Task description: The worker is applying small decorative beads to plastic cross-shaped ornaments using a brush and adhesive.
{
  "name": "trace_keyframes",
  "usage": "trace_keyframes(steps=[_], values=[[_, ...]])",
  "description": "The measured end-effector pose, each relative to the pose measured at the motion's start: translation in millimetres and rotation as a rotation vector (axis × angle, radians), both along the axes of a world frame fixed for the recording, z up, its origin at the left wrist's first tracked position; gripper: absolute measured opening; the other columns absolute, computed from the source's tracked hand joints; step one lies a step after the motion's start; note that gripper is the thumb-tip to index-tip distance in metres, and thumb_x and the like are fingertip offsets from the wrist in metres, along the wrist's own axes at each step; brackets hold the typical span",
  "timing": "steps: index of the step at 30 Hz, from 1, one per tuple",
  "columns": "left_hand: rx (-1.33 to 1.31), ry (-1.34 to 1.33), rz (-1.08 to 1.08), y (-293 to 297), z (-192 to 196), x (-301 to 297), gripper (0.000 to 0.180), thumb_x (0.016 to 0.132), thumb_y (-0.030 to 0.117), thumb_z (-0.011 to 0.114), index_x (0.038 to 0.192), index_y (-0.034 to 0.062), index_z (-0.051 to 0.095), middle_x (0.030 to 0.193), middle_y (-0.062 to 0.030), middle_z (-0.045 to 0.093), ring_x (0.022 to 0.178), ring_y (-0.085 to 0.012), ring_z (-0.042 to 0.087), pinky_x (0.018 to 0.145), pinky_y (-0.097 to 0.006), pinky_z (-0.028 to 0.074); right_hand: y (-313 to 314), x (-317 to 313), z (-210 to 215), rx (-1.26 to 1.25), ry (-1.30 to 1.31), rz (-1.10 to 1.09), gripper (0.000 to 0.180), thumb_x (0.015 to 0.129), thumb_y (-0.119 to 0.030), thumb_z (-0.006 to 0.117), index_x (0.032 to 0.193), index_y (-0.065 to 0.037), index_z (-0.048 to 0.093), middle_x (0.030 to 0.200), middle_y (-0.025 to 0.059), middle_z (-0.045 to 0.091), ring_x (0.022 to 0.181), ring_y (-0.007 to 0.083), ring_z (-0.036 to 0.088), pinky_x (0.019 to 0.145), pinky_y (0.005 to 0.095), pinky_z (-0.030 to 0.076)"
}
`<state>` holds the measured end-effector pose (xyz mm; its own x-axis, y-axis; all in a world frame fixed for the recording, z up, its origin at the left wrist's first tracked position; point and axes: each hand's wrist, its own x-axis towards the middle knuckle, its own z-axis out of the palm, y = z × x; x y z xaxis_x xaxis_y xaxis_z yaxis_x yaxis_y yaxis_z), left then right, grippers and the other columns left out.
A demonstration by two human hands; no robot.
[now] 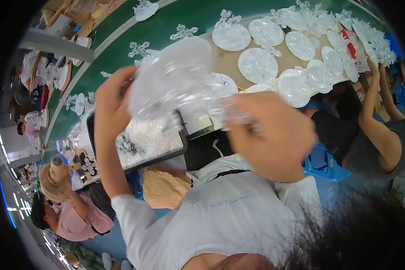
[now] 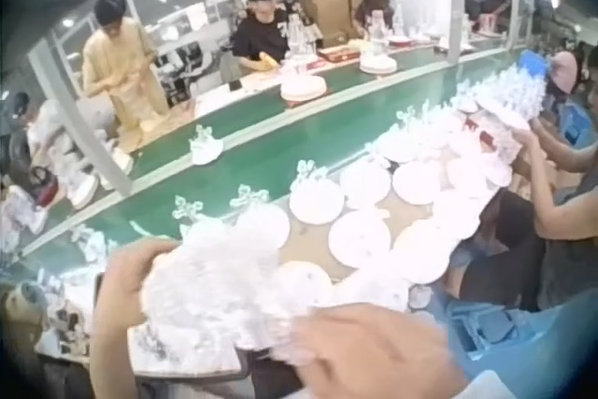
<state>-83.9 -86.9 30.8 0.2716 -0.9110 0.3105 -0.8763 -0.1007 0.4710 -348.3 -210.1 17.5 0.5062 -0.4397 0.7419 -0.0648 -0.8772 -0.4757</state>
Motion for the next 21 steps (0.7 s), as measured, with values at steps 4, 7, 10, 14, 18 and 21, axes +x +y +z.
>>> trace_keyframes(steps=[4,7,10,14,18,21], values=[[0.357,-0.037,-0.169,-73.0,-21.4,-11.0,0.035,0.083,0.025,0.068,0.107,-0.0007,0.064,0.093,-0.0198,0.070,0.081,-0.0346,0.067,0.074,-0.037,0.053,12.7,-39.2,23.2,0.078,0.064,-0.373,0.020,0.072,-0.006,0.084,0.087,-0.004,0.070,0.071,0.0085,0.069,0.059,0.0126,0.064,0.055,0.0243,0.049],[0.499,-0.110,-0.258,-104.9,-51.7,-22.6,0.045,0.076,0.031,0.072,0.104,-0.0026,0.065,0.092,-0.0226,0.069,0.083,-0.0400,0.067,0.075,-0.041,0.053,23.1,-54.4,26.9,0.113,0.182,-0.398,0.023,0.068,-0.007,0.086,0.084,-0.004,0.070,0.071,0.0091,0.068,0.058,0.0168,0.064,0.056,0.0258,0.050],[0.639,-0.204,-0.284,-106.2,-79.1,-36.5,0.046,0.070,0.027,0.073,0.105,-0.0011,0.064,0.090,-0.0236,0.068,0.086,-0.0419,0.066,0.077,-0.046,0.053,23.8,-52.9,23.1,0.003,0.257,-0.214,0.024,0.066,-0.009,0.087,0.082,-0.004,0.070,0.072,0.0099,0.068,0.059,0.0221,0.064,0.056,0.0284,0.050],[0.698,-0.255,-0.286,-105.4,-84.4,-27.3,0.041,0.069,0.013,0.065,0.108,0.0008,0.062,0.088,-0.0225,0.068,0.089,-0.0414,0.065,0.076,-0.049,0.052,26.2,-46.1,6.2,0.118,0.450,-0.033,0.024,0.066,-0.011,0.084,0.081,-0.006,0.067,0.071,0.0085,0.066,0.062,0.0257,0.064,0.054,0.0319,0.048],[0.731,-0.282,-0.147,-105.5,-63.8,-18.7,0.046,0.069,0.007,0.061,0.115,0.0066,0.062,0.093,-0.0209,0.069,0.089,-0.0388,0.066,0.075,-0.047,0.053,23.1,-26.7,-14.5,0.117,0.572,0.002,0.021,0.071,-0.017,0.080,0.078,-0.006,0.065,0.065,0.0091,0.061,0.057,0.0275,0.060,0.050,0.0357,0.044],[0.734,-0.372,-0.092,-109.8,-64.3,-7.4,0.049,0.069,0.006,0.062,0.118,0.0100,0.062,0.096,-0.0200,0.069,0.091,-0.0371,0.066,0.074,-0.046,0.053,18.2,-7.9,-30.2,0.089,0.631,-0.008,0.021,0.075,-0.022,0.077,0.077,-0.006,0.064,0.064,0.0103,0.060,0.057,0.0296,0.060,0.050,0.0386,0.045]])
